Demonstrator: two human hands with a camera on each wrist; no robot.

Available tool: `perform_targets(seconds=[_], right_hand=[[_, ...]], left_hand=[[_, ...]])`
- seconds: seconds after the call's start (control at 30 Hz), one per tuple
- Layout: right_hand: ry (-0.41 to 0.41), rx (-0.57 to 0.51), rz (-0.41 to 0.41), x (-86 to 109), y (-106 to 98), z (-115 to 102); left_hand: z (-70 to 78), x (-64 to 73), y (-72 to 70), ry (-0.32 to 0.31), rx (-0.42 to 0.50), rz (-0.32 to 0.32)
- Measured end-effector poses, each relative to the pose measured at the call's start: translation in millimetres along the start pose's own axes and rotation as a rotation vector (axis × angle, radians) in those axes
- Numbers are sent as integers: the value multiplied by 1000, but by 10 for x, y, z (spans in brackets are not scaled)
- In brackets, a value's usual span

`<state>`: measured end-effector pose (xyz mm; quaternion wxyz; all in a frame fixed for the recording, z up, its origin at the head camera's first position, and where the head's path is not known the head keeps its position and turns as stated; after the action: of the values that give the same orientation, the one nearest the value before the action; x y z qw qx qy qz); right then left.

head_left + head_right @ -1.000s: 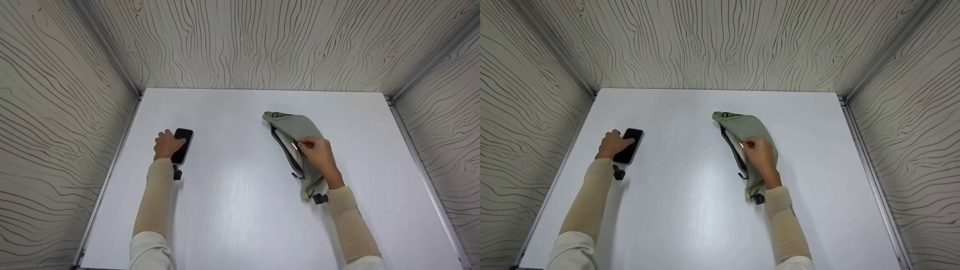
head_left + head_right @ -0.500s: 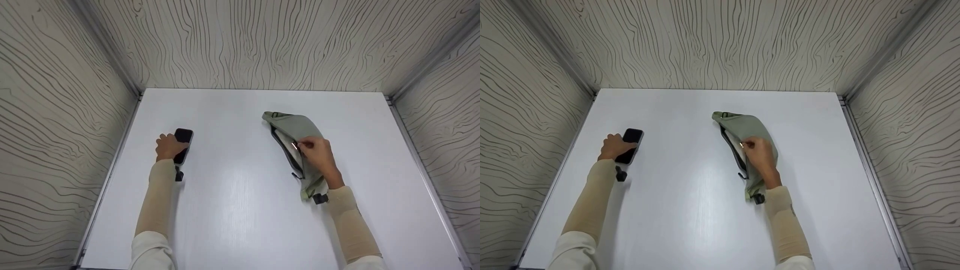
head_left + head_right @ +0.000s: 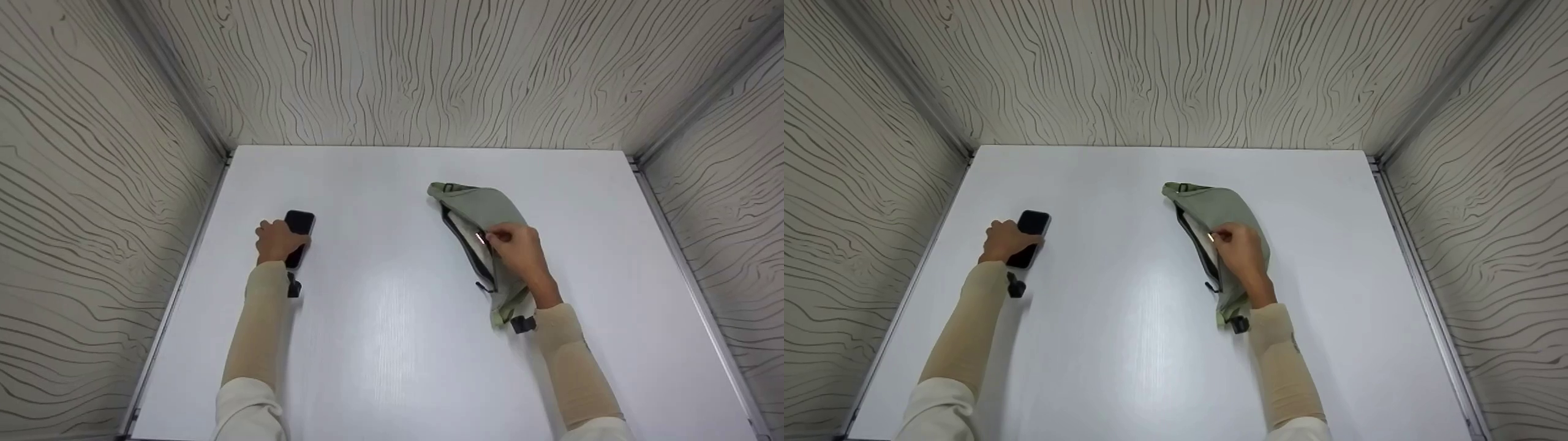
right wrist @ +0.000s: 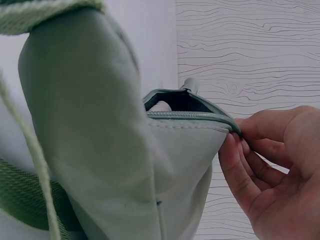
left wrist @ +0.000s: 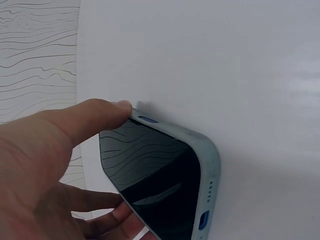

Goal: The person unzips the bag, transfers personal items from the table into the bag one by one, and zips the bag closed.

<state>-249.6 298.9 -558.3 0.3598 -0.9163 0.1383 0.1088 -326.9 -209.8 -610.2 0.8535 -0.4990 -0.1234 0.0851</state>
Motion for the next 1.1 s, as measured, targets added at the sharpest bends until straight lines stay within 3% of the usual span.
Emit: perform_targets(seconds=[0.73, 0.97, 1.1], right_hand=[[6, -4, 1, -5, 27, 13], [13, 1, 4, -6, 25, 16], [9, 1, 4, -5, 19, 15]], left_hand=[[38, -15, 44, 11, 68, 133], [77, 19, 55, -41, 183, 89], [114, 34, 44, -29, 195, 56]])
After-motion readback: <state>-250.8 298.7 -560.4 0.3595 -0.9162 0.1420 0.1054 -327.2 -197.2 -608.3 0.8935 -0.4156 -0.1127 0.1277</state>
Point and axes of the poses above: each hand's wrist, its own x-axis away from the middle knuckle, its own y-axis out of the palm, z = x × y, the point moved 3 cm from there along -x, towards the middle knuckle, and after that the axes turned 13 degrees about z, right-handed, at the moved point
